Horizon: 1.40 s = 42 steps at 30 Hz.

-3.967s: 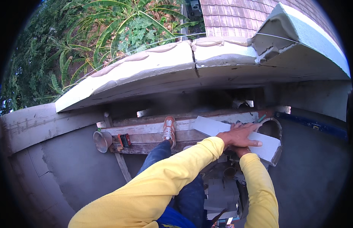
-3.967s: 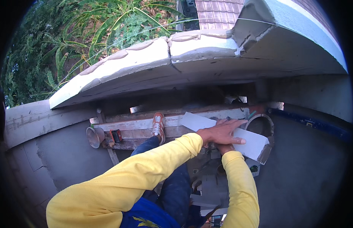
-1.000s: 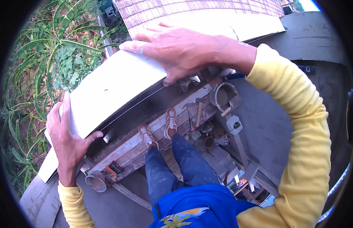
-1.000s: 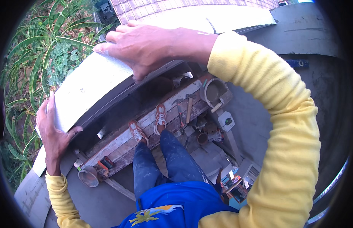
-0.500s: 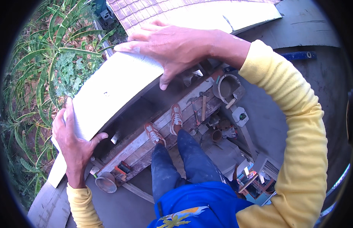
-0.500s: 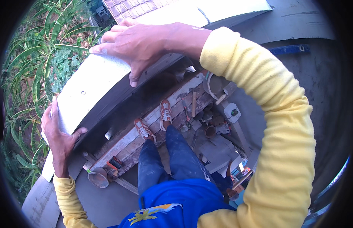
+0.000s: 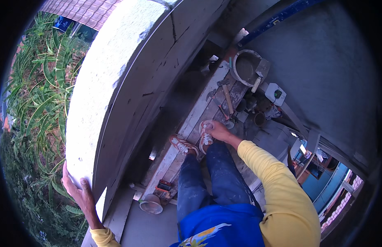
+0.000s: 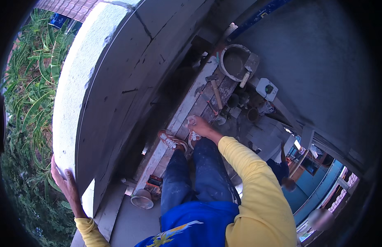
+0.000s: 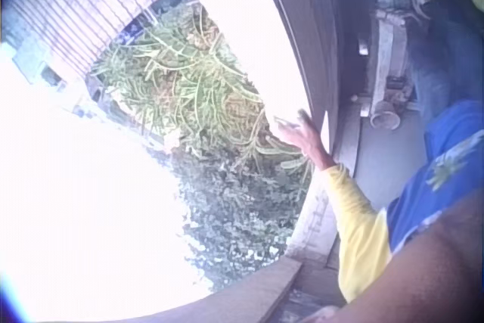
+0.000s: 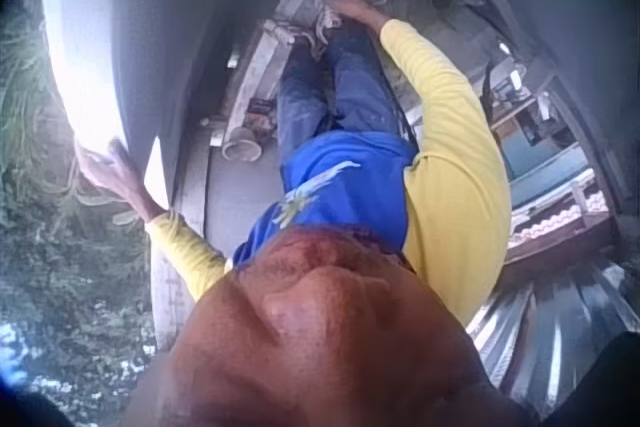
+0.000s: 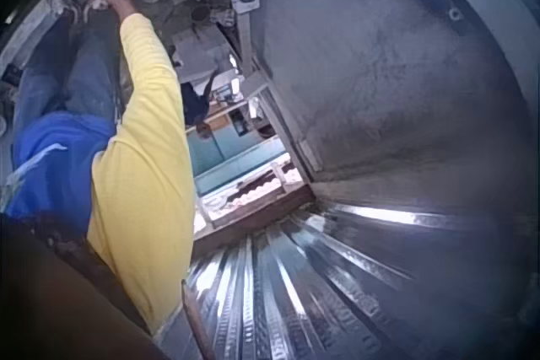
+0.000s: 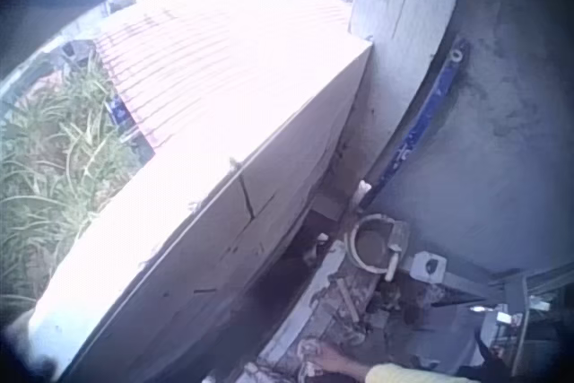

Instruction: The person applies cement to a roof edge using a trowel, then places and secures white roof tiles with a hammer. The person repeatedly scoops cement, spreads it along the edge, positions tiles, and taps them into place.

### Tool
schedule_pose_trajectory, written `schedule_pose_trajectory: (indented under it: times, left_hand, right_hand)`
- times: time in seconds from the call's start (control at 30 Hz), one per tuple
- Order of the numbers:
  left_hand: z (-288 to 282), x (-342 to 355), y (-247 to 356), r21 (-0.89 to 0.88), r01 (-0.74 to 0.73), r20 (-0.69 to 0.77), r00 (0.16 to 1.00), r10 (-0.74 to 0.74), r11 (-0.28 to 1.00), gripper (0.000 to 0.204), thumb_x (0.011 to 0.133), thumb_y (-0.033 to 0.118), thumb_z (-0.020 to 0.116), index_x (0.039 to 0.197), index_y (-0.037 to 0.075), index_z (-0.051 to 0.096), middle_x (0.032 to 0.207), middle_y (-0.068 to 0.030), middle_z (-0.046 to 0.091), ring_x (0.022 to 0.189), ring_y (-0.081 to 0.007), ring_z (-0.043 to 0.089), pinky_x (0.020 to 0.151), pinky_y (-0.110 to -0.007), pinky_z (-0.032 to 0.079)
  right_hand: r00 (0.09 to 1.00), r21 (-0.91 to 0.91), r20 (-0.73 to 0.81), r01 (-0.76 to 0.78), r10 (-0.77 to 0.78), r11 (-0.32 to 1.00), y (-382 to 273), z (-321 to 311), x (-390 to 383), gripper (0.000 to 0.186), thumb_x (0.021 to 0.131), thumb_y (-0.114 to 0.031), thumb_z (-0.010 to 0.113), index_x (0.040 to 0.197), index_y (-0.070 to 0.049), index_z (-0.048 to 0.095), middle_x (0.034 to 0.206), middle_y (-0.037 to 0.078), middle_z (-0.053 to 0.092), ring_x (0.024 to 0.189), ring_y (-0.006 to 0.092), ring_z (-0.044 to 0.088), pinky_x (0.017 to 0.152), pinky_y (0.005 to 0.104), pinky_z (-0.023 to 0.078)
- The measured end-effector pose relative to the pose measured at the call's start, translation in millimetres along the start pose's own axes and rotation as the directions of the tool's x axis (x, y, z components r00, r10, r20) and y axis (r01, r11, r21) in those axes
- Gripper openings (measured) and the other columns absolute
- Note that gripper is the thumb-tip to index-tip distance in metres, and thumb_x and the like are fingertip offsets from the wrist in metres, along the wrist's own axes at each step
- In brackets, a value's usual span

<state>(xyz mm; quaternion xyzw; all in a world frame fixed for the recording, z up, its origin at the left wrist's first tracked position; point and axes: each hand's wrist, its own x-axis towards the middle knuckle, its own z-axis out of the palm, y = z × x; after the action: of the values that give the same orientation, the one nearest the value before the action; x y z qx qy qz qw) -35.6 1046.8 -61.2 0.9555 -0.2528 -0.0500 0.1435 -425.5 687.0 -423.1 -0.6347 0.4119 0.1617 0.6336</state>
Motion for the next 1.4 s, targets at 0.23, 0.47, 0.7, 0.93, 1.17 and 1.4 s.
schedule_pose_trajectory:
  times: [0.23,0.47,0.7,0.93,1.17,1.4]
  left_hand:
    - [-5.3,4.0,4.3,-0.056,0.151,-0.050,0.987,-0.154,0.987,0.111,0.095,0.087,0.054,0.165,0.002,0.036,0.162,-0.0211,0.044,0.149,-0.0347,0.045,0.121,-0.053,0.040]
    - [-7.0,1.5,-2.9,0.088,0.245,-0.147,0.962,-0.231,0.966,0.112,0.094,0.088,0.056,0.163,0.002,0.039,0.156,-0.0183,0.048,0.143,-0.0319,0.049,0.118,-0.051,0.043]
    - [-65.7,-23.2,-54.4,0.035,0.314,-0.135,0.942,-0.306,0.949,0.112,0.092,0.088,0.058,0.161,0.001,0.041,0.149,-0.0155,0.053,0.137,-0.0291,0.053,0.115,-0.049,0.046]
    - [-30.5,6.4,-6.3,-0.007,0.105,0.032,0.994,-0.104,0.994,0.099,0.097,0.081,0.060,0.158,0.004,0.045,0.142,-0.0122,0.059,0.129,-0.0222,0.057,0.110,-0.041,0.048]
    - [-22.5,35.8,20.9,-0.258,0.053,0.284,0.958,0.023,0.965,0.082,0.097,0.042,0.081,0.157,0.000,0.045,0.146,-0.0192,0.057,0.137,-0.0276,0.055,0.119,-0.044,0.041]
    - [-27.5,47.2,-1.2,-0.482,-0.249,0.281,0.865,0.417,0.840,0.117,0.084,0.055,0.090,0.173,0.010,0.028,0.169,-0.0292,0.038,0.157,-0.0421,0.039,0.130,-0.052,0.030]
  right_hand:
    - [0.712,0.087,-0.619,-0.357,0.331,0.930,267.0,-80.7,167.0,0.052,0.097,-0.027,0.079,0.138,0.002,0.063,0.111,0.021,0.078,0.086,0.0286,0.079,0.074,0.0404,0.062]
    - [0.635,-0.219,-0.739,-0.545,0.228,0.809,297.8,-122.1,260.6,0.046,0.093,-0.032,0.076,0.121,0.003,0.068,0.123,0.029,0.071,0.121,0.0509,0.067,0.104,0.0562,0.054]
    - [0.714,-0.247,-0.643,-0.535,0.277,0.808,277.7,-140.0,238.8,0.070,0.094,-0.050,0.070,0.140,0.001,0.058,0.129,0.034,0.071,0.123,0.0518,0.067,0.104,0.0567,0.053]
    - [0.769,-0.237,-0.626,-0.347,0.131,0.907,180.9,-121.2,96.3,0.062,0.095,-0.048,0.073,0.137,-0.002,0.065,0.123,0.028,0.075,0.116,0.0479,0.072,0.098,0.0532,0.055]
    - [0.797,-0.153,-0.601,-0.042,-0.059,0.987,18.0,60.6,-127.9,0.055,0.096,-0.025,0.076,0.140,0.002,0.058,0.115,0.028,0.075,0.108,0.0464,0.073,0.094,0.0498,0.055]
    - [0.917,-0.139,-0.388,0.043,-0.094,0.989,-123.3,247.7,-255.2,0.055,0.098,-0.028,0.076,0.140,0.005,0.060,0.116,0.034,0.074,0.110,0.0517,0.071,0.094,0.0526,0.057]
